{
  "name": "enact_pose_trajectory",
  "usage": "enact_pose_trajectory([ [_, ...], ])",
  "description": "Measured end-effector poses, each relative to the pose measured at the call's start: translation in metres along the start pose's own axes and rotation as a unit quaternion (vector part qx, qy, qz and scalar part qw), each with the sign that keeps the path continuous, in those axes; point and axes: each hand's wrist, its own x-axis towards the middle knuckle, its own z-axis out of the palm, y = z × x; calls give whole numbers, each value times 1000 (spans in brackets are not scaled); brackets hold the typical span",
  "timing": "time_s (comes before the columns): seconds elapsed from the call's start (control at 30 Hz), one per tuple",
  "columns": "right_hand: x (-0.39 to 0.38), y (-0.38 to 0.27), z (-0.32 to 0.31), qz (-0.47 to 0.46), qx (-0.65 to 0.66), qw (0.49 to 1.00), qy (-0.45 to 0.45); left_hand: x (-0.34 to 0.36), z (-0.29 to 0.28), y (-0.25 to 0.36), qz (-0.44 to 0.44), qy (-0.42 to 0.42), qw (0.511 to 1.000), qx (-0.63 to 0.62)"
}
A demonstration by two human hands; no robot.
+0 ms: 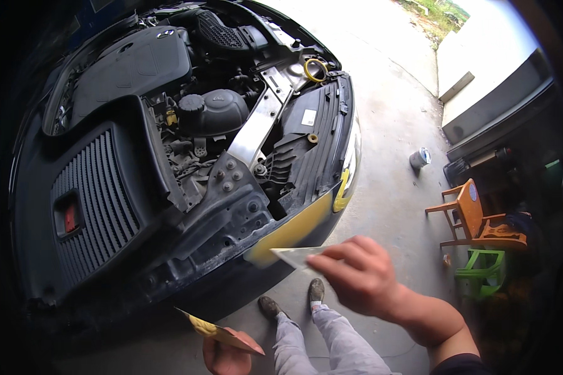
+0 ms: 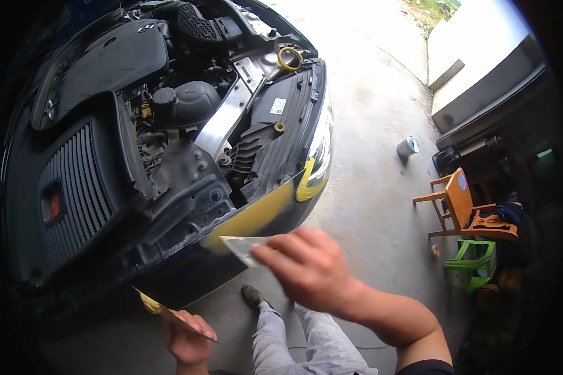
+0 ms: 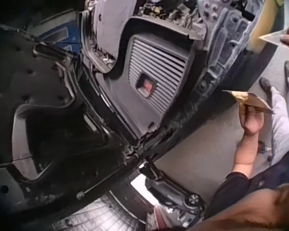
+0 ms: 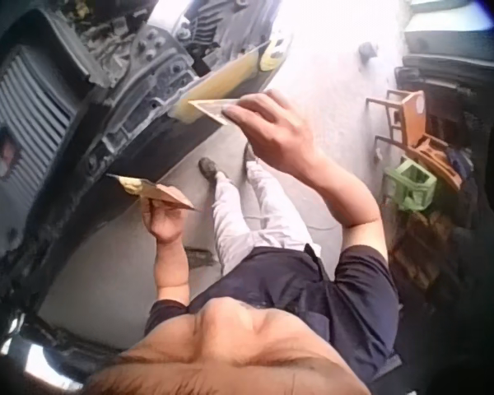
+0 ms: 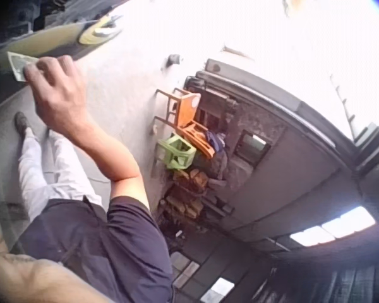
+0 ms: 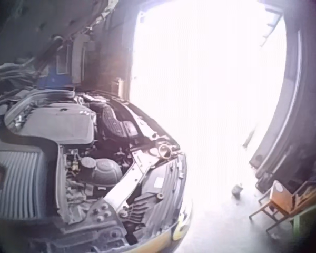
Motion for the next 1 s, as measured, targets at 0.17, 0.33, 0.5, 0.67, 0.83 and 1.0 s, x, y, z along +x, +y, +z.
enact_pose_trajectory([
  [0.17, 23, -55, 34, -65, -102, 991, -58, -17, -21, -4, -17, 118, 990, 79],
  [0.33, 24, -48, 35, -45, -147, 986, -69, -22, -28, -1, -52, 62, 994, 71],
  [0.5, 7, 20, 17, 73, -229, 969, -52, -15, -39, 6, -99, 1, 990, 103],
  [0.67, 5, 53, 4, 119, -272, 954, 34, -1, -13, -4, -72, 1, 995, 64],
  [0.83, -2, 10, -23, 114, -83, 982, 128, 5, 11, -20, -85, -24, 996, 32],
  [1.0, -46, -36, -28, 320, 536, 780, -27, 11, 54, -38, -158, -32, 987, -3],
])
